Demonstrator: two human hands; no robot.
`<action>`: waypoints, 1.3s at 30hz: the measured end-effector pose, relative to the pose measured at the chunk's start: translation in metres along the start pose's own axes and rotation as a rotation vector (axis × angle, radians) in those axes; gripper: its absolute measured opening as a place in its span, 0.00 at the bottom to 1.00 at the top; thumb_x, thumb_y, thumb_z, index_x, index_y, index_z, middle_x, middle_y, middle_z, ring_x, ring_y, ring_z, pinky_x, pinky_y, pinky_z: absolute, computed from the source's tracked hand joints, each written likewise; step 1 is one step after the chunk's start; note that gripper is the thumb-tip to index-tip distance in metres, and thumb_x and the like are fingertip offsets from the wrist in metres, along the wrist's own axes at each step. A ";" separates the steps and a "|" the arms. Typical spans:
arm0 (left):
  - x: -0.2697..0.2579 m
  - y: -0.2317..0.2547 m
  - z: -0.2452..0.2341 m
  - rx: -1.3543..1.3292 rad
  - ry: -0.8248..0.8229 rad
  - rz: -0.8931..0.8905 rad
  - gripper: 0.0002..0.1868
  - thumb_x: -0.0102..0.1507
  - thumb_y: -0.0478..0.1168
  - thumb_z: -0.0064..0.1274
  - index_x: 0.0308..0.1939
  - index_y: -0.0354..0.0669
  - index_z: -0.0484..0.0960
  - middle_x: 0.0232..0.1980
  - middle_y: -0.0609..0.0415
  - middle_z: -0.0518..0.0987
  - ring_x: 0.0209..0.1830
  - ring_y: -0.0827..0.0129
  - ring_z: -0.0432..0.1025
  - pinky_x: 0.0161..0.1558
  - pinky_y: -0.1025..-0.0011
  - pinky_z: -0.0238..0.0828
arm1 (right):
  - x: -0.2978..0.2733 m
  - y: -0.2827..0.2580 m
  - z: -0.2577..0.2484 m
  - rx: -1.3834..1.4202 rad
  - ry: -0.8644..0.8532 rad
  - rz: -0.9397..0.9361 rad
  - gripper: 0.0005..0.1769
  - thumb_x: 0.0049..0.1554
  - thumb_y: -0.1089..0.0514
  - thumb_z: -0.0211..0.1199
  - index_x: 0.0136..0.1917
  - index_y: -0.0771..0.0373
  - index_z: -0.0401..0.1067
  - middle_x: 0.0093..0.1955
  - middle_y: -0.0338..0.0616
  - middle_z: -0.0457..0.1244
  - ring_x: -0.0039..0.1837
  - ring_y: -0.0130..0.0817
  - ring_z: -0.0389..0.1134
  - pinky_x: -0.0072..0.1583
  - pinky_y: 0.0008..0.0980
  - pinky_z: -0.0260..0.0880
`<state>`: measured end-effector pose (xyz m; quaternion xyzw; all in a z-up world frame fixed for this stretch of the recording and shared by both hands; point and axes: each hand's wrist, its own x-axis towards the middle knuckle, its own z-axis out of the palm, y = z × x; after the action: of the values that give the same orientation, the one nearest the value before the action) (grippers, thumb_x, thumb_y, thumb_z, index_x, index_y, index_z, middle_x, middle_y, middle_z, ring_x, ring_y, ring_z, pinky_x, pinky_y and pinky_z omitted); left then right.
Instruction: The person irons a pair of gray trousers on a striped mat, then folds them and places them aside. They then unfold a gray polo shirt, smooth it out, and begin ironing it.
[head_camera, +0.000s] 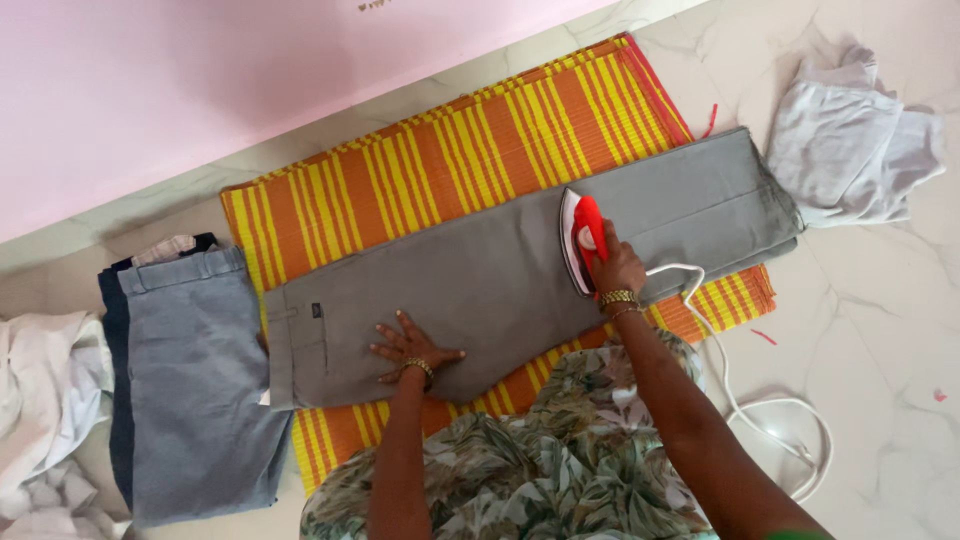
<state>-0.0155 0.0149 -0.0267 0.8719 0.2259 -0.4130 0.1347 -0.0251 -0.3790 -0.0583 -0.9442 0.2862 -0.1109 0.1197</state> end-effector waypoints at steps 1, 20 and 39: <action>0.008 -0.010 0.009 0.098 0.006 0.082 0.86 0.40 0.71 0.74 0.79 0.71 0.17 0.81 0.48 0.08 0.80 0.36 0.08 0.68 0.18 0.34 | 0.006 0.000 0.002 0.014 0.009 -0.011 0.40 0.52 0.51 0.68 0.77 0.33 0.62 0.45 0.49 0.68 0.44 0.54 0.72 0.45 0.54 0.72; 0.034 -0.157 -0.070 -0.047 0.586 0.083 0.35 0.59 0.64 0.59 0.60 0.44 0.80 0.73 0.36 0.64 0.74 0.32 0.56 0.66 0.41 0.61 | -0.025 -0.039 0.007 0.001 -0.046 -0.033 0.39 0.55 0.49 0.67 0.77 0.31 0.62 0.48 0.49 0.69 0.48 0.57 0.72 0.47 0.57 0.71; 0.134 -0.264 -0.075 0.142 1.047 -0.063 0.16 0.62 0.53 0.54 0.50 0.54 0.82 0.54 0.54 0.82 0.51 0.55 0.75 0.55 0.52 0.61 | -0.068 -0.088 -0.010 -0.022 -0.153 0.026 0.42 0.55 0.48 0.66 0.80 0.33 0.58 0.51 0.55 0.70 0.51 0.59 0.72 0.51 0.58 0.72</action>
<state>-0.0246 0.3115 -0.0977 0.9612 0.2604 0.0596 -0.0681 -0.0377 -0.2712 -0.0330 -0.9473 0.2897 -0.0335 0.1323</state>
